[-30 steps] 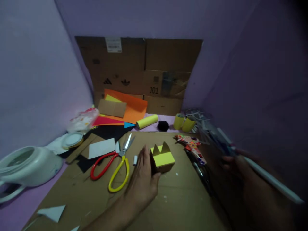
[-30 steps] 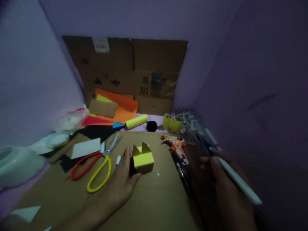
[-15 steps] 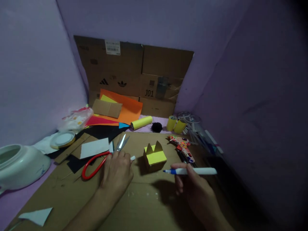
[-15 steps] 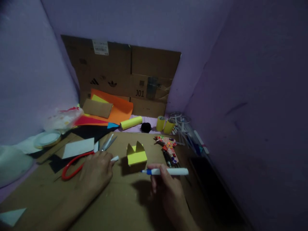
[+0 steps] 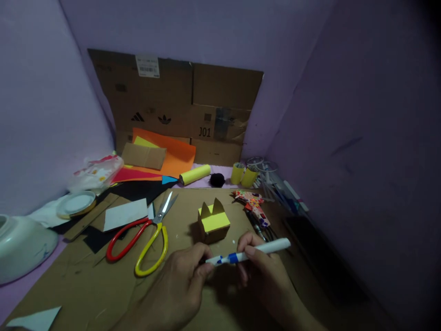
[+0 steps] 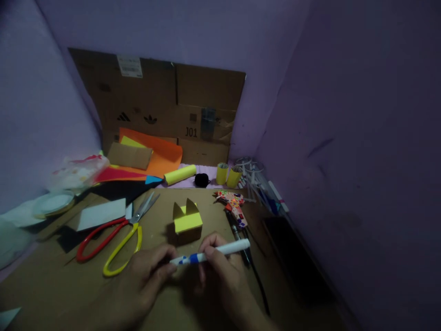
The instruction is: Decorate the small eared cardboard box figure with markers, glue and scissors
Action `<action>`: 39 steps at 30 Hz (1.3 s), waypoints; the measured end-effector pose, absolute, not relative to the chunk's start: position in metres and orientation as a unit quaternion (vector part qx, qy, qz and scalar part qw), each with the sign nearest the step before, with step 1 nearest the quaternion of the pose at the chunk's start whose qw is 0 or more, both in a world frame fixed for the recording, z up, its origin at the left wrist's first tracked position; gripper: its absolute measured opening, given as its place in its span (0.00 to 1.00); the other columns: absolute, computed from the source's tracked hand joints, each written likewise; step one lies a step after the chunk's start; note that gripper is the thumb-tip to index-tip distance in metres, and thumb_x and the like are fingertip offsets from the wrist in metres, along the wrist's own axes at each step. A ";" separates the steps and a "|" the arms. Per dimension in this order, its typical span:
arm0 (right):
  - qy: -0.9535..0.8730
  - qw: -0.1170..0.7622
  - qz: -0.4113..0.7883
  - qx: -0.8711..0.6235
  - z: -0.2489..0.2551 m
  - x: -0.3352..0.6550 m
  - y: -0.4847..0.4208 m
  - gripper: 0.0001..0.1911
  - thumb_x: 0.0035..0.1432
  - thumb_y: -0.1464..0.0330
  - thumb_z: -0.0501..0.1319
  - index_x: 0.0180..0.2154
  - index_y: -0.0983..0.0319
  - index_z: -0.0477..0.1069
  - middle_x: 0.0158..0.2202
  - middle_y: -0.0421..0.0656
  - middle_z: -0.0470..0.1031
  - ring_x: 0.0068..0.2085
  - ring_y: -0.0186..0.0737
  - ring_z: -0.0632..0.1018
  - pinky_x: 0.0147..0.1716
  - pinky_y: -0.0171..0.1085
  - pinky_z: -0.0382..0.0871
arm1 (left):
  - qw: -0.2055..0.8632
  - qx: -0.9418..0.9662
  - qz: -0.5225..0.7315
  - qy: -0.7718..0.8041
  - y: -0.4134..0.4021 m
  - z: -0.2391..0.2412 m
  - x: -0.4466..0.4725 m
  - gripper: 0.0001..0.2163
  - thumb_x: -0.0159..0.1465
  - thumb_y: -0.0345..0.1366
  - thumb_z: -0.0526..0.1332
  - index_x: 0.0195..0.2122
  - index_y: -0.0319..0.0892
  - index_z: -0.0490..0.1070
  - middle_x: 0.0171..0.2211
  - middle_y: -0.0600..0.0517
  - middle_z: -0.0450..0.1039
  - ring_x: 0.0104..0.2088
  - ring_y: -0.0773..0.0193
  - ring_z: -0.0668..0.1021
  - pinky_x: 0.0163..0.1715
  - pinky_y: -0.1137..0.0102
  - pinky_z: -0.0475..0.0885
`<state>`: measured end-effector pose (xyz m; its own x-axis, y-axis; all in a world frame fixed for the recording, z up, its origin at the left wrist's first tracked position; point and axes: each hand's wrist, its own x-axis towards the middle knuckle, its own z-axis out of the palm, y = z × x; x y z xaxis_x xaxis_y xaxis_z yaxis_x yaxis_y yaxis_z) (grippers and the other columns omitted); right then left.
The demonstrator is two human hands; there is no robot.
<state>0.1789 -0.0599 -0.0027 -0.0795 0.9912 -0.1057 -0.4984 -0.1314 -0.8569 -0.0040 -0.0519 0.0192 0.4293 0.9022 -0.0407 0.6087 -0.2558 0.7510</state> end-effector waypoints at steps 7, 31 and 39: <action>-0.329 0.601 0.630 -0.366 0.004 0.185 -0.058 0.17 0.48 0.55 0.68 0.25 0.61 0.69 0.11 0.33 0.65 0.15 0.28 0.63 0.16 0.27 0.60 | 0.364 0.754 0.217 0.502 -0.050 0.023 -0.005 0.09 0.65 0.39 0.49 0.33 0.44 0.66 0.24 0.57 0.66 0.26 0.64 0.70 0.26 0.71 0.60; -0.387 0.601 0.585 -0.384 -0.008 0.186 -0.063 0.13 0.56 0.57 0.64 0.30 0.60 0.70 0.17 0.35 0.71 0.20 0.31 0.69 0.22 0.29 0.63 | 0.378 0.724 0.240 0.525 -0.049 0.026 -0.006 0.05 0.60 0.34 0.55 0.30 0.43 0.69 0.23 0.57 0.68 0.25 0.66 0.70 0.24 0.72 0.61; -0.386 0.562 0.599 -0.420 -0.009 0.168 -0.074 0.12 0.55 0.58 0.65 0.36 0.58 0.73 0.29 0.42 0.80 0.32 0.40 0.79 0.33 0.34 0.71 | 0.485 0.636 0.342 0.493 -0.053 0.017 0.004 0.04 0.58 0.36 0.59 0.31 0.41 0.70 0.27 0.54 0.70 0.27 0.66 0.71 0.27 0.72 0.64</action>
<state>0.1676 -0.0744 -0.0090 -0.0139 0.9975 -0.0695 -0.3490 -0.0700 -0.9345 0.0042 -0.0534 0.0169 0.2800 0.9590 -0.0440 0.2964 -0.0428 0.9541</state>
